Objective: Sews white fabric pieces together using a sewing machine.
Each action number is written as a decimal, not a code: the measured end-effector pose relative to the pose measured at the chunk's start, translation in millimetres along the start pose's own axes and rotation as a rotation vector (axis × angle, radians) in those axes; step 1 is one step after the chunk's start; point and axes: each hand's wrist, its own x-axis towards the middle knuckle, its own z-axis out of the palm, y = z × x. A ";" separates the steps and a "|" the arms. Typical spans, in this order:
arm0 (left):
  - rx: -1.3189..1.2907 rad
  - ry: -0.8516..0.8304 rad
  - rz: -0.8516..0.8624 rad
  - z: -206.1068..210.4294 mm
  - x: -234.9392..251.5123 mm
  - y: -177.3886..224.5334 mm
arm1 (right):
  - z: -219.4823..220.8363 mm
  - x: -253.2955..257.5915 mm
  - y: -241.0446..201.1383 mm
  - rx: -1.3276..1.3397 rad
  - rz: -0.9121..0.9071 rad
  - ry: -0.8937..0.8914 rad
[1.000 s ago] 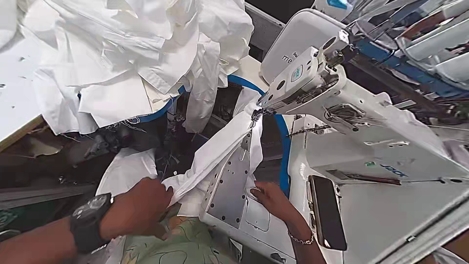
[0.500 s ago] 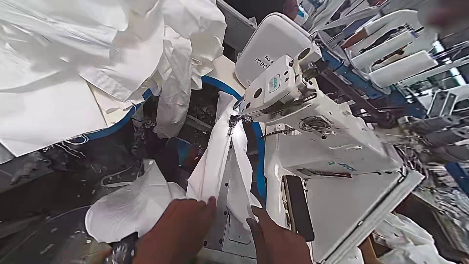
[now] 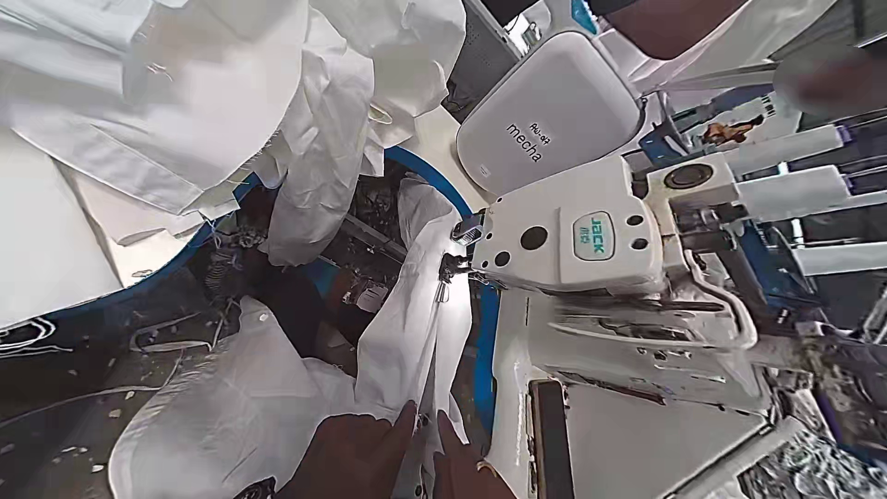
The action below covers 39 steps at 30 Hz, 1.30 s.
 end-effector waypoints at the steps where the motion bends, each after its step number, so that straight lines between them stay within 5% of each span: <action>1: -0.004 0.018 0.003 4.5 0.4 -2.6 | 1.1 3.3 -0.5 0.015 0.005 -0.001; 7: -0.039 0.074 -0.075 40.6 0.7 -18.2 | 13.4 24.8 3.0 0.040 0.011 -0.003; 15: -0.302 0.047 -0.171 30.5 47.9 -27.3 | 33.2 59.8 17.4 0.053 0.053 0.179; 22: -0.137 -0.018 -0.336 -4.4 22.4 -59.0 | 30.8 23.2 85.9 0.284 0.134 -0.371; 27: -0.258 -0.062 0.016 5.3 25.7 -35.6 | -11.0 28.7 53.8 0.346 -0.140 -0.168; 34: -0.723 -0.284 -0.056 25.9 53.6 -63.7 | 27.7 51.6 29.1 0.045 -0.149 -0.005; 37: -0.698 -0.172 -0.178 29.4 57.2 -59.0 | 27.1 55.2 35.5 0.057 -0.096 0.020; 39: -0.553 -0.098 -0.257 24.0 52.5 -47.8 | 11.7 47.8 47.6 0.093 -0.020 -0.114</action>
